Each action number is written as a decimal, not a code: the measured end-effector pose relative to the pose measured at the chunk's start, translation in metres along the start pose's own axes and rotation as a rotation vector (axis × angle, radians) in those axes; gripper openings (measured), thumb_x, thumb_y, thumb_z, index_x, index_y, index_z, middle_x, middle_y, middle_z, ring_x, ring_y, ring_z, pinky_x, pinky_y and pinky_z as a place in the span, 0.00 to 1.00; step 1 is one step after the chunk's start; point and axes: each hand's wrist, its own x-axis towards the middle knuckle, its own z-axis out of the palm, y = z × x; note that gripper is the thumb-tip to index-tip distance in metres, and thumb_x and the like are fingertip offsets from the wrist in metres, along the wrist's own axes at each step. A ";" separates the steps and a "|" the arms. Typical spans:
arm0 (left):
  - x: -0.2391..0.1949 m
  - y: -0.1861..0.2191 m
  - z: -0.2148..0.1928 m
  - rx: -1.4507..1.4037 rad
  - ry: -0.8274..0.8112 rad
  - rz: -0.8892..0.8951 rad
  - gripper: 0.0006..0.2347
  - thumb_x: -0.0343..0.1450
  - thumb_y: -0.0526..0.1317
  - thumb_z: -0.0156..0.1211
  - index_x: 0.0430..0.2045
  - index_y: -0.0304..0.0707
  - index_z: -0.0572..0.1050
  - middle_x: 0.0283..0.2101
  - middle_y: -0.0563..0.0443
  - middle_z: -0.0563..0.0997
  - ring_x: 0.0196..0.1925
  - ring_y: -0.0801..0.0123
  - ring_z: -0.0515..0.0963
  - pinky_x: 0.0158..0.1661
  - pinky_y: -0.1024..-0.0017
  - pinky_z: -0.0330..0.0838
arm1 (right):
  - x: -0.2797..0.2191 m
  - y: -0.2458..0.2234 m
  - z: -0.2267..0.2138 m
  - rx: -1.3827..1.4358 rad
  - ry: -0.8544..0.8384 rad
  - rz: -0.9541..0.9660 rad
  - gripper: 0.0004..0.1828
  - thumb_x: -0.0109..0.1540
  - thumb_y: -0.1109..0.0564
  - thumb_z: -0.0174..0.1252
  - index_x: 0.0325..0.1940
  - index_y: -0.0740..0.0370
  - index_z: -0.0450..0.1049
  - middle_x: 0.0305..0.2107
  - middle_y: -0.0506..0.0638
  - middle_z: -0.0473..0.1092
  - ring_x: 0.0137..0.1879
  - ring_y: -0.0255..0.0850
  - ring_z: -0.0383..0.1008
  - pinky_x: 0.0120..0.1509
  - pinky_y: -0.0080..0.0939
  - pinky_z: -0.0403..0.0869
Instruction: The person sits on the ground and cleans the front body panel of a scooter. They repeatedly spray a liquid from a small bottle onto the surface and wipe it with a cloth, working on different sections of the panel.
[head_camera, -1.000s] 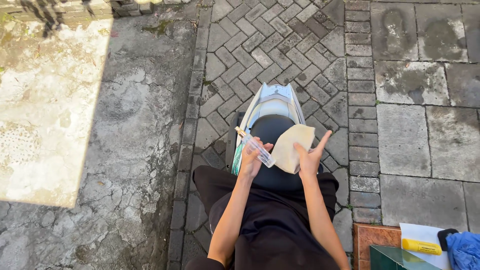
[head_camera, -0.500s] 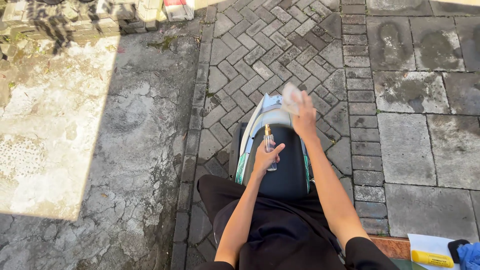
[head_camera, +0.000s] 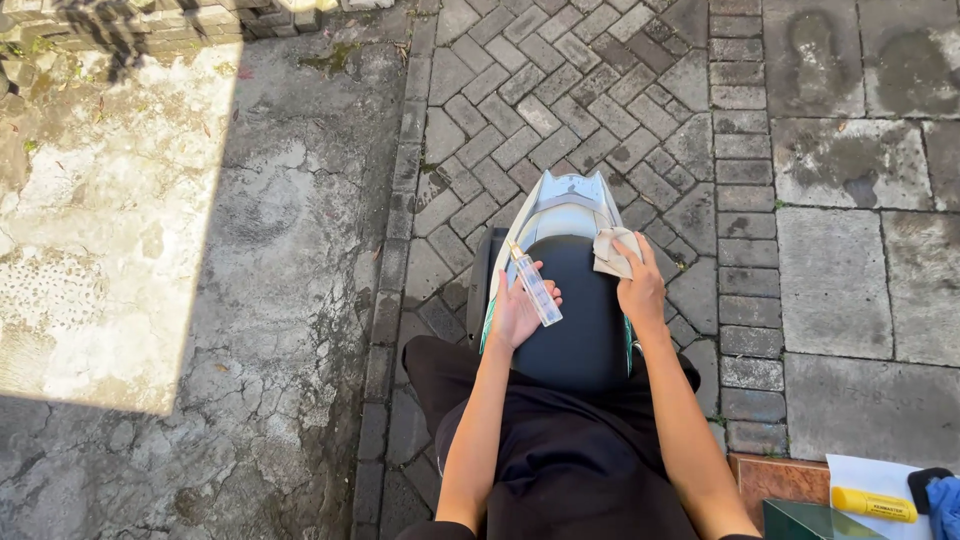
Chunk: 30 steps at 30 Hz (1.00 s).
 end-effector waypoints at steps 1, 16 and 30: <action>0.000 0.000 -0.004 0.000 0.005 -0.004 0.30 0.78 0.62 0.35 0.63 0.35 0.61 0.40 0.39 0.76 0.47 0.53 0.78 0.53 0.57 0.73 | -0.014 0.008 0.000 0.001 -0.002 0.006 0.36 0.55 0.74 0.47 0.64 0.52 0.74 0.70 0.58 0.61 0.68 0.62 0.67 0.66 0.53 0.70; 0.015 -0.012 -0.014 0.450 0.085 0.006 0.15 0.78 0.41 0.54 0.57 0.35 0.67 0.44 0.41 0.82 0.50 0.54 0.85 0.53 0.60 0.79 | 0.032 0.074 0.024 0.501 0.308 0.442 0.19 0.68 0.58 0.57 0.62 0.65 0.72 0.49 0.54 0.77 0.52 0.40 0.77 0.57 0.42 0.74; 0.018 -0.033 -0.034 0.524 0.200 0.141 0.16 0.82 0.46 0.46 0.53 0.28 0.69 0.36 0.42 0.80 0.33 0.62 0.84 0.39 0.67 0.80 | -0.006 0.021 -0.002 0.081 -0.040 0.032 0.41 0.57 0.76 0.46 0.72 0.49 0.66 0.62 0.59 0.67 0.62 0.63 0.70 0.62 0.52 0.70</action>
